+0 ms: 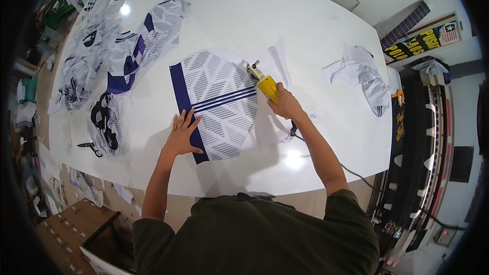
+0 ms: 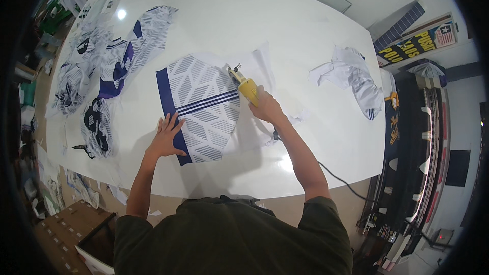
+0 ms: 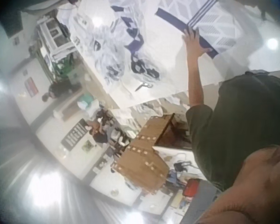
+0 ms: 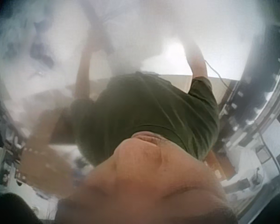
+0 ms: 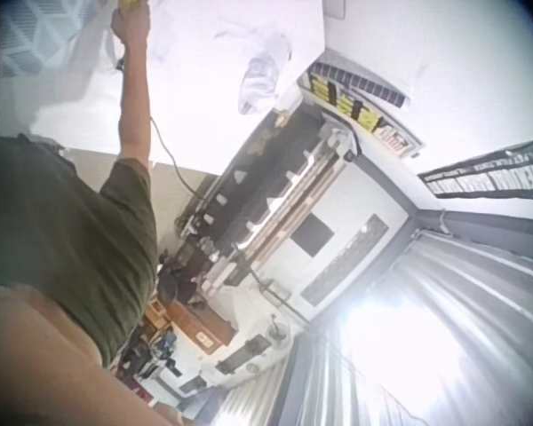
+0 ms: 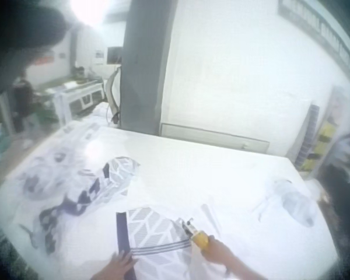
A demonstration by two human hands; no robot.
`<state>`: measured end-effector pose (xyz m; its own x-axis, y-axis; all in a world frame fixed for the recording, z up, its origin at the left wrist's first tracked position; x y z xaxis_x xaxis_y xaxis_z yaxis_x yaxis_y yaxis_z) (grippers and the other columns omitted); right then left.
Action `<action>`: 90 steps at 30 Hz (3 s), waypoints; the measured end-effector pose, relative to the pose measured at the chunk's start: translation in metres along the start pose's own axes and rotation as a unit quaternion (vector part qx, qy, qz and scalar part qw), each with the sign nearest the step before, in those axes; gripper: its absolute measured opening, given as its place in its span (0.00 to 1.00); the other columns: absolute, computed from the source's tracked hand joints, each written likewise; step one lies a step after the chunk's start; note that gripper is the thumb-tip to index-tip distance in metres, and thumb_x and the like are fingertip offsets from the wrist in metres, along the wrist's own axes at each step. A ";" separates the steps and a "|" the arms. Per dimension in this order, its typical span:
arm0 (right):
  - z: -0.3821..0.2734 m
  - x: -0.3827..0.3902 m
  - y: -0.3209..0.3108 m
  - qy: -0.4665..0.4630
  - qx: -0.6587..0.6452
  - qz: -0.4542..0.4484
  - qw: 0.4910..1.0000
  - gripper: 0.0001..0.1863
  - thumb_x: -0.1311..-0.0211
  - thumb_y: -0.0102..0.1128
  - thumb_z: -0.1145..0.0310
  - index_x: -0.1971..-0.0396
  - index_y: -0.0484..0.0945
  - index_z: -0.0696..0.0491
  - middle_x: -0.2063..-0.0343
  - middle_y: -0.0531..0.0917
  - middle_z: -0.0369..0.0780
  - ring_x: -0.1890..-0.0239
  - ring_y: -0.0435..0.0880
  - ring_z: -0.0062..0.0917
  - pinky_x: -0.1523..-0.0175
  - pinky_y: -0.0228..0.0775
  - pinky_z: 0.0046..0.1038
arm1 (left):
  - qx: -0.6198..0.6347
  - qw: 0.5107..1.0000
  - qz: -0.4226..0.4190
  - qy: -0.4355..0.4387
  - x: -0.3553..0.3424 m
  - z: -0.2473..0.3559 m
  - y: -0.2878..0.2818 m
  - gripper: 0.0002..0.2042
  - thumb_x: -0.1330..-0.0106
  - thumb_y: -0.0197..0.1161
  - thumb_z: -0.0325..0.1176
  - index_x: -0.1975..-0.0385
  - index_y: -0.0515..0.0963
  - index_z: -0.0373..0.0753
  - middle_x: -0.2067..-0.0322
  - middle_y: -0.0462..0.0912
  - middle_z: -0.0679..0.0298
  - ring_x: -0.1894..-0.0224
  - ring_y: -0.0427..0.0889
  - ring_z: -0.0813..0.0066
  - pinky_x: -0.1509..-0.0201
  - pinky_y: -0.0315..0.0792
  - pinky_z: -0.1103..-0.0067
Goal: The person uses a yellow electric fabric cutter to trim the edges of white sports jerseys with purple and blue patterns on a white table. The person repeatedly cuts the fabric, lifts the jersey to inspect the cut, and repositions it for further trimming.
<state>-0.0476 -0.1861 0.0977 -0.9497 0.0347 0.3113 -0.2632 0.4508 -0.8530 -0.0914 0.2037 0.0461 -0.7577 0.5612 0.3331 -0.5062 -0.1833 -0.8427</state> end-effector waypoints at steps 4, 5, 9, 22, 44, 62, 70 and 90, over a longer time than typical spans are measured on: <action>0.001 -0.024 -0.005 -0.033 0.001 -0.014 0.999 0.33 0.41 0.68 0.61 0.43 0.62 0.61 0.58 0.83 0.62 0.56 0.84 0.58 0.50 0.78 0.49 | 0.008 1.000 -0.018 -0.012 0.000 0.006 -0.008 0.66 0.70 0.86 0.56 0.23 0.57 0.51 0.20 0.44 0.55 0.19 0.36 0.49 0.17 0.33 0.52; 0.001 -0.029 -0.006 -0.038 0.002 -0.020 0.999 0.33 0.41 0.68 0.61 0.42 0.62 0.61 0.58 0.83 0.62 0.55 0.84 0.58 0.50 0.78 0.49 | 0.013 0.999 -0.025 -0.015 0.000 0.009 -0.010 0.65 0.69 0.86 0.55 0.23 0.57 0.49 0.20 0.44 0.54 0.19 0.35 0.48 0.17 0.33 0.52; -0.009 -0.051 -0.013 -0.058 0.022 -0.041 0.997 0.34 0.42 0.68 0.62 0.42 0.62 0.61 0.59 0.84 0.61 0.55 0.85 0.57 0.50 0.78 0.48 | 0.012 0.999 -0.019 -0.028 0.000 0.009 -0.012 0.66 0.72 0.88 0.53 0.23 0.58 0.52 0.20 0.45 0.58 0.18 0.37 0.51 0.17 0.34 0.53; -0.040 -0.109 -0.020 -0.120 0.051 -0.088 0.988 0.29 0.43 0.68 0.61 0.47 0.63 0.54 0.58 0.83 0.56 0.55 0.84 0.52 0.51 0.77 0.48 | 0.021 0.998 -0.034 -0.041 -0.003 0.007 -0.012 0.66 0.71 0.88 0.52 0.23 0.57 0.57 0.20 0.44 0.60 0.18 0.36 0.52 0.17 0.32 0.52; -0.122 -0.160 -0.009 -0.106 0.057 -0.118 0.986 0.28 0.42 0.63 0.63 0.44 0.64 0.57 0.56 0.83 0.56 0.50 0.83 0.52 0.47 0.77 0.47 | 0.019 0.998 -0.036 -0.044 0.001 -0.001 -0.009 0.67 0.71 0.87 0.55 0.22 0.55 0.59 0.19 0.42 0.62 0.18 0.35 0.54 0.16 0.33 0.54; -0.134 -0.122 -0.002 -0.076 0.031 -0.010 0.997 0.35 0.42 0.63 0.56 0.41 0.63 0.60 0.59 0.84 0.62 0.55 0.85 0.57 0.50 0.78 0.49 | -0.116 0.981 0.072 -0.138 0.081 -0.124 -0.046 0.26 0.47 0.68 0.32 0.43 0.81 0.41 0.26 0.60 0.45 0.21 0.48 0.40 0.21 0.39 0.44; -0.092 0.048 0.046 -0.071 0.007 -0.014 0.997 0.33 0.39 0.67 0.58 0.40 0.63 0.58 0.60 0.84 0.61 0.58 0.84 0.60 0.54 0.78 0.51 | 0.089 0.934 0.126 -0.323 0.052 -0.099 -0.009 0.58 0.45 0.70 0.65 0.20 0.47 0.43 0.20 0.35 0.46 0.21 0.31 0.33 0.29 0.30 0.30; -0.108 0.212 0.119 0.003 -0.031 -0.031 0.999 0.32 0.35 0.63 0.59 0.43 0.59 0.63 0.60 0.81 0.66 0.61 0.83 0.62 0.57 0.78 0.53 | 0.063 0.991 0.071 -0.094 0.101 -0.056 0.031 0.67 0.72 0.87 0.54 0.22 0.57 0.54 0.20 0.40 0.52 0.19 0.32 0.42 0.23 0.28 0.40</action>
<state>-0.2617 -0.0290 0.1071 -0.9305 0.0101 0.3662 -0.3111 0.5060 -0.8045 -0.1602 0.3000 0.0297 -0.8824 0.3650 0.2969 -0.4272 -0.3568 -0.8308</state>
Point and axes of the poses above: each hand's wrist, its own x-axis away from the middle knuckle, its own y-axis out of the palm, z = x × y, the point moved 6 cm from there along -x, towards the middle knuckle
